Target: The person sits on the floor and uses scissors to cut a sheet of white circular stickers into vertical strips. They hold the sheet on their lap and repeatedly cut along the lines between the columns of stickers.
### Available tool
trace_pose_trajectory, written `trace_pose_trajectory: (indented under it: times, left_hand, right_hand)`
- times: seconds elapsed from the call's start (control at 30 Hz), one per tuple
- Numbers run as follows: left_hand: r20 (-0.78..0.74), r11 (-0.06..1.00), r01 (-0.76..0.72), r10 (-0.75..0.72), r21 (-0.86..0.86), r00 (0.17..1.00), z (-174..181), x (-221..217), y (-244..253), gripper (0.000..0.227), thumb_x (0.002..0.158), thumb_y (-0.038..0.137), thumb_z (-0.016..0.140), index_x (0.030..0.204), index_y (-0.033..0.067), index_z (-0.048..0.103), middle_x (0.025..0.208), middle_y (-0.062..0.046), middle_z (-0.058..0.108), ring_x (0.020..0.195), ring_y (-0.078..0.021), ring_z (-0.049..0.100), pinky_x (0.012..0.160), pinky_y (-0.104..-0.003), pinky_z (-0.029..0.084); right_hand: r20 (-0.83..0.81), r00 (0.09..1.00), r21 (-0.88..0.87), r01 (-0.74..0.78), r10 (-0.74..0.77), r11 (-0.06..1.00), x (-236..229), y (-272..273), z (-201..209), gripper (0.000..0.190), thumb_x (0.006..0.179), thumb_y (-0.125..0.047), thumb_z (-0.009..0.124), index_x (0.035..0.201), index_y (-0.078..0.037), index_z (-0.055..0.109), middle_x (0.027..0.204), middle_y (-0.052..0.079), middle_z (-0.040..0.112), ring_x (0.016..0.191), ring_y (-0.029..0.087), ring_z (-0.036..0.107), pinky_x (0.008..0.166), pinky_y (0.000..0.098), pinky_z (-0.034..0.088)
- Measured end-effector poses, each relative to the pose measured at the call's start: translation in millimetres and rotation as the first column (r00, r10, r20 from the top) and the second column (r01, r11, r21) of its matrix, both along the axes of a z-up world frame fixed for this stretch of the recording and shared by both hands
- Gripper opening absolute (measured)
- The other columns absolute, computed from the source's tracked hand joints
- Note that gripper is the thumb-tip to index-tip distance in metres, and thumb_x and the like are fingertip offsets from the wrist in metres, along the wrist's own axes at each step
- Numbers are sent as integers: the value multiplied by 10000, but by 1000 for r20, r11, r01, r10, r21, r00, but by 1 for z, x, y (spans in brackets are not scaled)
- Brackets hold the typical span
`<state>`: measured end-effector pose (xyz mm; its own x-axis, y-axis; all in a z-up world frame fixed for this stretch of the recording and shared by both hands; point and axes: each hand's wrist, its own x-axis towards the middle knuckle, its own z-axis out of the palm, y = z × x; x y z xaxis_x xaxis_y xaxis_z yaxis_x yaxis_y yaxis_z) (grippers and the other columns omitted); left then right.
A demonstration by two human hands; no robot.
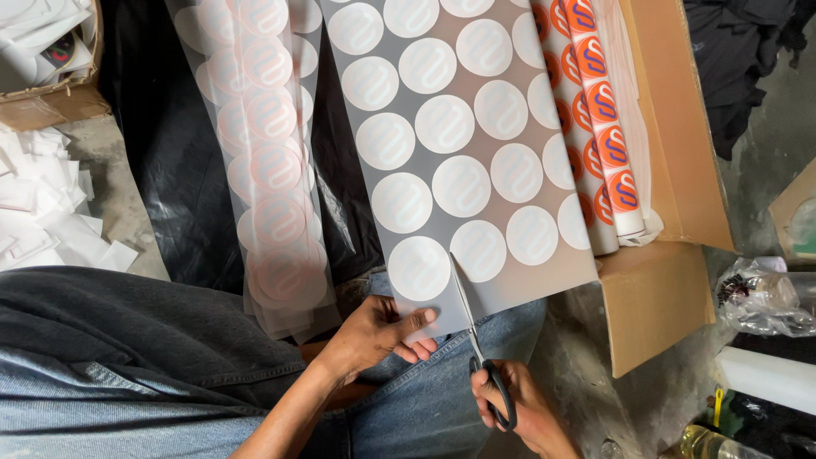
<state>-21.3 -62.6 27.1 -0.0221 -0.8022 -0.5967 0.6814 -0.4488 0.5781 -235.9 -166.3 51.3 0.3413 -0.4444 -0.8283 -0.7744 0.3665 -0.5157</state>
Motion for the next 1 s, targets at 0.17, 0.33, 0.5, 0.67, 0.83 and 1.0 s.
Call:
trace_pose_trajectory:
  times: [0.17,0.33,0.5,0.67,0.83,1.0]
  left_hand:
    - [-4,1000,21,-21,-2,1000,2,2,1,358,816,313,604,800,-38,671,732,-173,702,611,-186,659,566,-244,548]
    - [-30,1000,25,-25,-3,999,4,6,3,329,819,287,617,839,-34,682,745,-173,706,598,-171,653,559,-233,549]
    - [-42,998,19,-22,-64,999,-2,5,5,338,820,303,612,848,-27,681,744,-161,705,612,-163,661,552,-233,549]
    - [-81,998,29,-34,-64,996,-5,6,4,328,829,296,617,843,-27,676,746,-158,700,608,-160,655,557,-235,550]
    - [-111,996,18,-28,-92,993,-5,9,7,332,826,295,621,871,-29,676,750,-170,698,614,-165,659,574,-236,559]
    - [-119,991,8,-24,-135,993,-9,8,8,337,831,296,621,857,-36,679,748,-154,698,618,-161,659,580,-231,562]
  right_hand:
    - [6,999,-57,-50,51,997,14,-9,-2,294,855,-205,606,625,-32,545,475,82,503,353,156,480,295,241,236]
    - [15,998,-56,-66,67,996,33,-20,3,282,851,-205,607,640,-35,529,496,83,480,371,154,460,312,243,238]
    - [-4,996,-80,-91,91,993,45,-26,5,351,857,-302,578,630,-43,512,515,87,470,382,151,448,309,239,241]
    - [3,998,-90,-69,70,994,52,-32,7,312,844,-275,594,656,-48,489,543,87,454,398,151,446,320,239,233]
    - [-47,995,-114,-87,82,990,65,-32,13,295,834,-245,582,639,-57,467,543,81,452,403,147,438,326,237,238]
    - [-101,994,-142,-65,51,988,73,-36,13,348,822,-327,612,685,-38,474,548,81,461,409,136,430,331,239,252]
